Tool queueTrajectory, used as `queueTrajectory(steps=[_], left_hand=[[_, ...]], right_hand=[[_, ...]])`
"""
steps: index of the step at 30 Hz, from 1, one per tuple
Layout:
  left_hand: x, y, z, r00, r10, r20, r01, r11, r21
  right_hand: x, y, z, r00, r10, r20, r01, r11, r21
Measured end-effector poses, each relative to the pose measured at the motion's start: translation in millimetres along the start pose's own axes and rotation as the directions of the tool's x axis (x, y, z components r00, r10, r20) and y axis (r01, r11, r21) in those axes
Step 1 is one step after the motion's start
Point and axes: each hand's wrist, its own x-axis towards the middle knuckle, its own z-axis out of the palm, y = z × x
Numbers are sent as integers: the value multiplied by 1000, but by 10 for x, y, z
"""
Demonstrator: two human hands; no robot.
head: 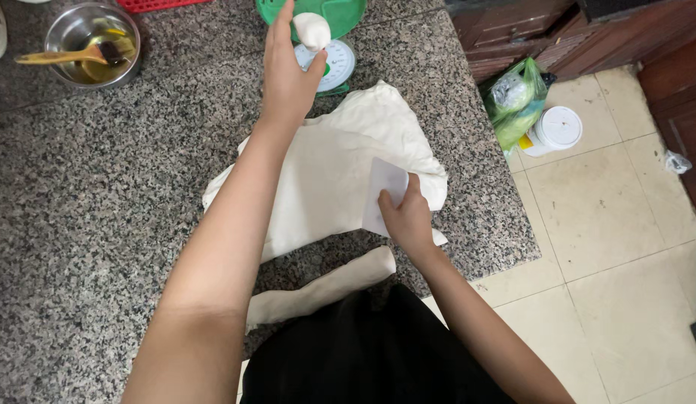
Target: The person divides a large mass of white dough into smaller portions using a bench scraper, weighing each piece on a scale and rolling it into a log shape.
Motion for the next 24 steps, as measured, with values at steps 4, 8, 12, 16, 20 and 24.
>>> queueTrajectory(steps=[4, 8, 12, 16, 20, 24], left_hand=[[32, 51, 50, 999, 40, -21, -39, 999, 35], [99, 85, 107, 1000, -14, -21, 17, 991, 136], [-69, 141, 225, 991, -116, -63, 126, 973, 193], [-918, 273, 218, 991, -130, -34, 132, 987, 93], [-1984, 483, -269, 929, -352, -111, 360, 930, 66], [-2137, 563, -1279, 816, -442, -371, 464, 885, -33]], right_hand=[[-36, 74, -43, 1000, 9, -28, -10, 1000, -4], [-87, 168, -77, 996, -48, -70, 50, 998, 26], [-155, 234, -81, 990, -86, -111, 87, 996, 4], [-260, 226, -74, 994, -61, -87, 62, 998, 13], [-296, 134, -26, 999, -14, -42, 12, 998, -61], [-390, -13, 173, 999, -47, 17, 48, 997, -61]])
